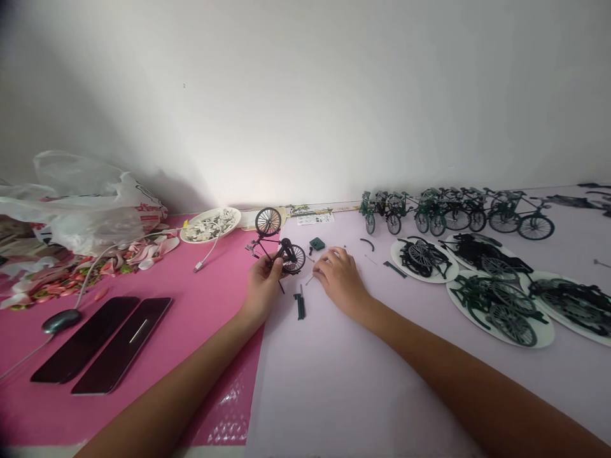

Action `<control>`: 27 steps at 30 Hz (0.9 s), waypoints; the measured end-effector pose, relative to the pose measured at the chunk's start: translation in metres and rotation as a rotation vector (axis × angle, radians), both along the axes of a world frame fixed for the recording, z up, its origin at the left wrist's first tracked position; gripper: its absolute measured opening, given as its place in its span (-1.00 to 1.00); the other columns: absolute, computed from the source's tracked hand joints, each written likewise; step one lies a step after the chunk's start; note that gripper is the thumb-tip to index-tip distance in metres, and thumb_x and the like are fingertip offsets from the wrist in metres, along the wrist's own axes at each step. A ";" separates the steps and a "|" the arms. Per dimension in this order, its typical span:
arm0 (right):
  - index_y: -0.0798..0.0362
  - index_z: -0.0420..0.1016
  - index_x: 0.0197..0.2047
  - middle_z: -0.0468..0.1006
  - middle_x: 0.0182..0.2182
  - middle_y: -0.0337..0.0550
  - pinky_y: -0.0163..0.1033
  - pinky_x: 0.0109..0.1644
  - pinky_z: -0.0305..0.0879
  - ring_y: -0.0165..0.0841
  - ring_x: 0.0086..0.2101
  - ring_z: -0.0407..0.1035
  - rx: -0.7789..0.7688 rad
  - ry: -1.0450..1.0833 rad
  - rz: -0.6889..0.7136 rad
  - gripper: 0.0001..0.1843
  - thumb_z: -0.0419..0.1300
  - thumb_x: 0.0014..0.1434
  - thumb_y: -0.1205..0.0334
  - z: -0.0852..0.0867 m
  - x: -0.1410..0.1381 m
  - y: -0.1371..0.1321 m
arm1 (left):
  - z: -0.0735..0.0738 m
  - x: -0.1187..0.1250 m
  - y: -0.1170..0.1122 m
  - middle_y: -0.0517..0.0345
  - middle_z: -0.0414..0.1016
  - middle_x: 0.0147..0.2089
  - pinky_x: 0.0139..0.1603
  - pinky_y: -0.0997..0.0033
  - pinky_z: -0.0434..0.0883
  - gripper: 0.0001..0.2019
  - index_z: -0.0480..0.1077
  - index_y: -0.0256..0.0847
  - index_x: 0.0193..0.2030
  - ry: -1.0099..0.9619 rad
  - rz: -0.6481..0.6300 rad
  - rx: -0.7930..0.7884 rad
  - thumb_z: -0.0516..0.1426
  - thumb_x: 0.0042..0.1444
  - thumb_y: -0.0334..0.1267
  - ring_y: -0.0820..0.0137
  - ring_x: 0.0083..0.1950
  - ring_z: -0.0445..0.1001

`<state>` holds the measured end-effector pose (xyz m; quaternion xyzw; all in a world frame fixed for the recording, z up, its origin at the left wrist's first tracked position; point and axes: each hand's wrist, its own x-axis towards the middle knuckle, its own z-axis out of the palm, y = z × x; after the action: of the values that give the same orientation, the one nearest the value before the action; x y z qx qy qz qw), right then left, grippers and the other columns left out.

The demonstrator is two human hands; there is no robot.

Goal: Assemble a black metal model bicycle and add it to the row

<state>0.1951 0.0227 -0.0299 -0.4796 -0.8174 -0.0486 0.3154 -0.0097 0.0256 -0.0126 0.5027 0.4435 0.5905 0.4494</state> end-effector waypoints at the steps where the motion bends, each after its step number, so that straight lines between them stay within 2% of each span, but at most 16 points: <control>1: -0.04 0.59 -0.20 0.58 -0.12 0.00 0.19 0.11 0.34 0.05 0.14 0.27 -0.016 0.013 0.010 -0.90 0.24 0.38 0.28 -0.001 0.001 0.001 | 0.000 0.000 0.000 -0.07 0.64 -0.13 -0.08 0.26 0.57 -0.59 0.49 -0.29 -0.05 0.005 0.005 0.001 0.30 0.18 0.02 0.28 -0.15 0.62; 4: -0.03 0.55 -0.24 0.57 -0.16 -0.01 0.17 0.11 0.35 0.03 0.13 0.28 -0.055 0.041 0.034 -0.87 0.22 0.37 0.33 -0.003 0.003 0.005 | -0.001 0.000 0.001 -0.05 0.63 -0.13 -0.09 0.27 0.56 -0.60 0.50 -0.29 -0.04 0.012 0.017 0.007 0.30 0.18 0.02 0.29 -0.15 0.61; 9: -0.02 0.44 -0.28 0.55 -0.25 -0.02 0.12 0.06 0.38 -0.04 0.02 0.33 -0.071 0.160 0.124 -0.75 0.05 0.39 0.44 0.001 0.002 0.003 | 0.000 0.000 0.001 -0.05 0.64 -0.15 -0.11 0.30 0.56 -0.62 0.49 -0.29 -0.05 0.021 0.013 0.005 0.29 0.19 0.00 0.30 -0.17 0.62; 15: -0.03 0.41 -0.20 0.51 -0.26 -0.09 -0.06 -0.08 0.44 -0.20 -0.17 0.43 -0.106 0.324 0.292 -0.82 0.03 0.43 0.33 0.007 -0.002 -0.004 | 0.001 0.000 0.000 -0.04 0.63 -0.15 -0.10 0.28 0.57 -0.60 0.49 -0.28 -0.04 0.023 0.008 0.007 0.28 0.19 0.02 0.29 -0.15 0.61; 21: -0.04 0.44 -0.04 0.55 -0.15 -0.03 -0.02 -0.02 0.47 -0.16 -0.10 0.46 -0.080 0.313 0.251 -0.84 0.05 0.44 0.30 0.007 -0.004 -0.005 | 0.000 0.000 -0.001 -0.05 0.63 -0.12 -0.08 0.26 0.58 -0.60 0.49 -0.28 -0.04 0.029 0.008 0.012 0.29 0.19 0.03 0.30 -0.16 0.61; 27: -0.06 0.38 0.07 0.52 -0.15 -0.05 -0.01 0.02 0.50 -0.18 -0.12 0.49 -0.027 0.346 0.234 -0.82 0.06 0.44 0.26 0.005 -0.004 -0.005 | 0.004 0.001 -0.004 -0.06 0.60 -0.11 -0.13 0.26 0.63 -0.55 0.47 -0.29 -0.04 -0.022 -0.019 -0.044 0.31 0.15 0.06 0.29 -0.14 0.61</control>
<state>0.1907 0.0178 -0.0253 -0.3866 -0.8018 0.0827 0.4482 -0.0085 0.0219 -0.0090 0.4901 0.4467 0.5819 0.4708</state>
